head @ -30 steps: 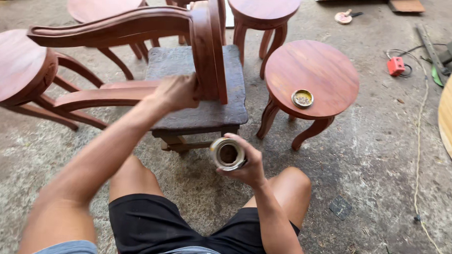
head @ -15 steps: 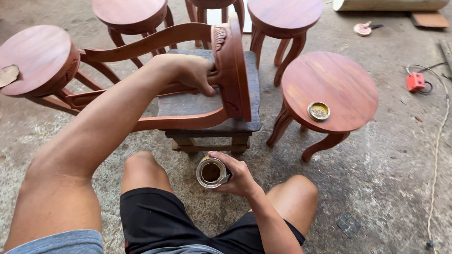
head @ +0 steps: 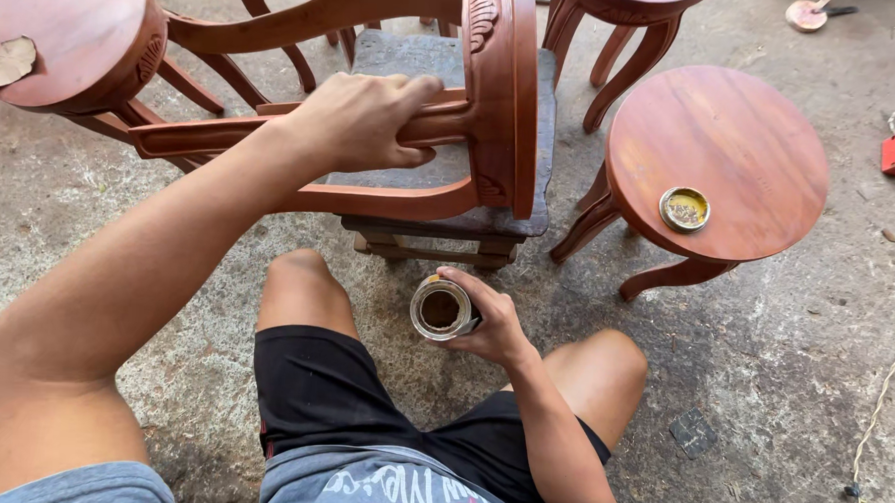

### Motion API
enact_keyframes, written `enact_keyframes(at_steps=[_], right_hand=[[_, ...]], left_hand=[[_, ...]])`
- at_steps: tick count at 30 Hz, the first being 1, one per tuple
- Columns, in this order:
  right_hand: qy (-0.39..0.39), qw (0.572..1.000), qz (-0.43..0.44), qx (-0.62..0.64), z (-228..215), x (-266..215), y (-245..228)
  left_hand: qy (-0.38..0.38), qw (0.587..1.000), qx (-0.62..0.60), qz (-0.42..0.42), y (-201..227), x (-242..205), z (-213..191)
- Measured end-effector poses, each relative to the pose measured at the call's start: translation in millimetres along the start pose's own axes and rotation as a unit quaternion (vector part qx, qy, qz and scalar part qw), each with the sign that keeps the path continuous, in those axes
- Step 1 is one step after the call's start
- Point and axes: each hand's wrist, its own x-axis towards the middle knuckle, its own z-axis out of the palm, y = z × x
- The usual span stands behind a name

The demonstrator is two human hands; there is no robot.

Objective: The person applies a substance from a tin can onto the joints of a wooden stool using a knife while sitting on the floor near other stools.

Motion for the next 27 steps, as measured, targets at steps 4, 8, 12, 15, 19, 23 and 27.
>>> enact_keyframes(at_steps=[4, 8, 12, 15, 19, 23, 27], right_hand=[[0.015, 1.0, -0.005, 0.007, -1, 0, 3], [0.018, 1.0, 0.013, 0.004, -2, 1, 6], [0.032, 0.999, 0.017, -0.003, -1, 1, 8], [0.039, 0.998, 0.047, -0.009, -2, 1, 9], [0.07, 0.996, 0.061, -0.018, -3, -7, 13], [0.123, 0.985, 0.116, 0.029, -6, -11, 25], [0.155, 0.976, 0.127, 0.082, -4, -16, 37]], left_hand=[[0.076, 0.997, 0.016, -0.011, -6, -14, 14], [0.109, 0.994, 0.025, -0.016, -7, -15, 26], [0.209, 0.975, 0.071, 0.019, -10, -18, 37], [0.262, 0.959, 0.108, 0.026, -13, -22, 55], [0.399, 0.911, 0.106, 0.004, 5, -34, 96], [0.408, 0.905, -0.118, 0.02, 70, -73, 159], [0.212, 0.835, -0.503, -0.062, 123, -112, 225]])
